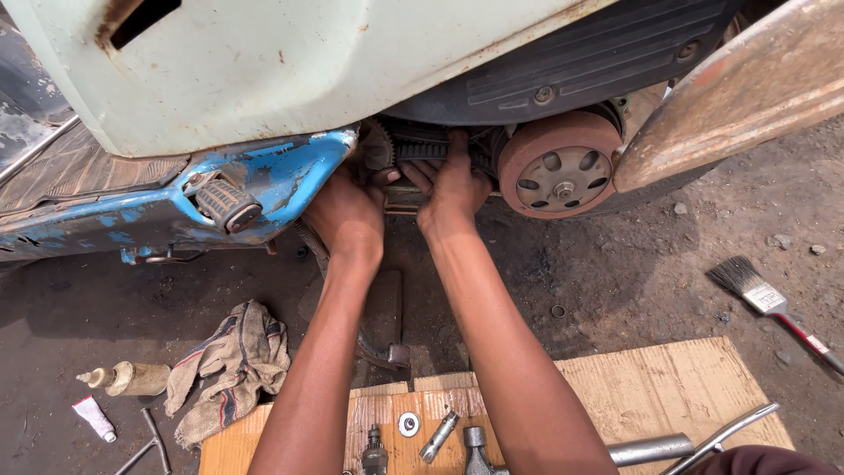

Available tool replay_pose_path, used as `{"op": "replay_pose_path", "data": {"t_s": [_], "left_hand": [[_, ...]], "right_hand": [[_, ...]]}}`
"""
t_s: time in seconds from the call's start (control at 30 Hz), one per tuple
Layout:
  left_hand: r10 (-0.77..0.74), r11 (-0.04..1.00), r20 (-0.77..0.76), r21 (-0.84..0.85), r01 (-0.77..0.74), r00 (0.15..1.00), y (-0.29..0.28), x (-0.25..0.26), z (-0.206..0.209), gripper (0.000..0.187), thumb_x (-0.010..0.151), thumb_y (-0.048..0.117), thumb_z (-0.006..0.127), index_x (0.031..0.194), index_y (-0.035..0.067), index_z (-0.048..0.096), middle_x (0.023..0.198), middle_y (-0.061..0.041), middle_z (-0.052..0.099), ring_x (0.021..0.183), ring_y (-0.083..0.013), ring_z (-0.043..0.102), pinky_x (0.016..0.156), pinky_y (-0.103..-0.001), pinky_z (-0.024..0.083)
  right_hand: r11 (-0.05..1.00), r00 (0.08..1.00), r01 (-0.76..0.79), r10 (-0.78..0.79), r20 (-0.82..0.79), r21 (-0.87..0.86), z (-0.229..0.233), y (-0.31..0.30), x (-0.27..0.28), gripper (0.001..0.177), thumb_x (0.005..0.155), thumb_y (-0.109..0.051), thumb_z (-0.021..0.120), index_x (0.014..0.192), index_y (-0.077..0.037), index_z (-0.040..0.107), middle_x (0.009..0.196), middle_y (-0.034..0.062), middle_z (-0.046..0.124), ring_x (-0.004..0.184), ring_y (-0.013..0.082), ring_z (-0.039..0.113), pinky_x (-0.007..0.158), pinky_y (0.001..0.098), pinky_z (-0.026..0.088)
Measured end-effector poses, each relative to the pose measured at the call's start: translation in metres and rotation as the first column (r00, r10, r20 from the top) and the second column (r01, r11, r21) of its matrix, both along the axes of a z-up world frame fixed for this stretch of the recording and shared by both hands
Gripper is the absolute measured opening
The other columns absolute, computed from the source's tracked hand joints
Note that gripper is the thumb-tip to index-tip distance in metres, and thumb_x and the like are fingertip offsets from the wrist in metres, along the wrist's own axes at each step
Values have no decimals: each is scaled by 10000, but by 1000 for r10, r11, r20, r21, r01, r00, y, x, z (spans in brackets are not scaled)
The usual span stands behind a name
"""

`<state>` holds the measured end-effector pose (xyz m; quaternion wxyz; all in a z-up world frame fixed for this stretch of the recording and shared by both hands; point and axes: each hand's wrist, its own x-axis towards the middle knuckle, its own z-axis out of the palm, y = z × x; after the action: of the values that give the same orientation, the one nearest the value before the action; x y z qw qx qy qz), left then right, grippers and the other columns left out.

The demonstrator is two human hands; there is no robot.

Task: Repairing or assembling components within a scooter engine's transmission or drive assembly.

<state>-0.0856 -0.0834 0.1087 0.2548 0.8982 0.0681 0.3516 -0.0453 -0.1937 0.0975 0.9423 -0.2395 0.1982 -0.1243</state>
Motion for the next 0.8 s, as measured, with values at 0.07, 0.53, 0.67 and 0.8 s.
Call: {"op": "replay_pose_path", "data": {"t_s": [0.07,0.53,0.67,0.8], "left_hand": [[-13,996,-54,92,18,998,4,-3,-4,461,759,185,852,1118,-52,686,1043,-239,709,997,-419,648,881,-507,489],[-131,870,-37,475,132,991,25,-9,6,589,891,56,653,1465,148,561,1205,-217,684,1064,-422,656,845,-520,523],[-41,881,-114,465,89,993,25,-14,-6,515,978,0,625,1478,113,582,1200,-221,690,1037,-419,673,820,-533,536],[-88,988,-20,129,89,996,2,-23,-2,541,878,374,830,1241,16,648,1142,-205,712,1010,-410,685,869,-537,524]], "right_hand": [[1000,1000,-3,3,-3,-7,-6,2,-2,421,936,-264,656,1118,108,584,986,222,709,785,306,764,642,381,693],[999,999,-45,45,-27,-13,0,-5,-1,473,939,-308,631,1160,106,573,997,238,707,821,322,769,643,407,644],[998,998,-64,64,8,-23,-3,-2,-1,462,948,-308,624,1144,108,579,995,237,707,816,321,768,654,401,650],[999,999,-39,39,-9,-33,-2,-5,0,438,955,-300,626,1126,100,576,974,234,709,803,311,767,654,397,646]]}}
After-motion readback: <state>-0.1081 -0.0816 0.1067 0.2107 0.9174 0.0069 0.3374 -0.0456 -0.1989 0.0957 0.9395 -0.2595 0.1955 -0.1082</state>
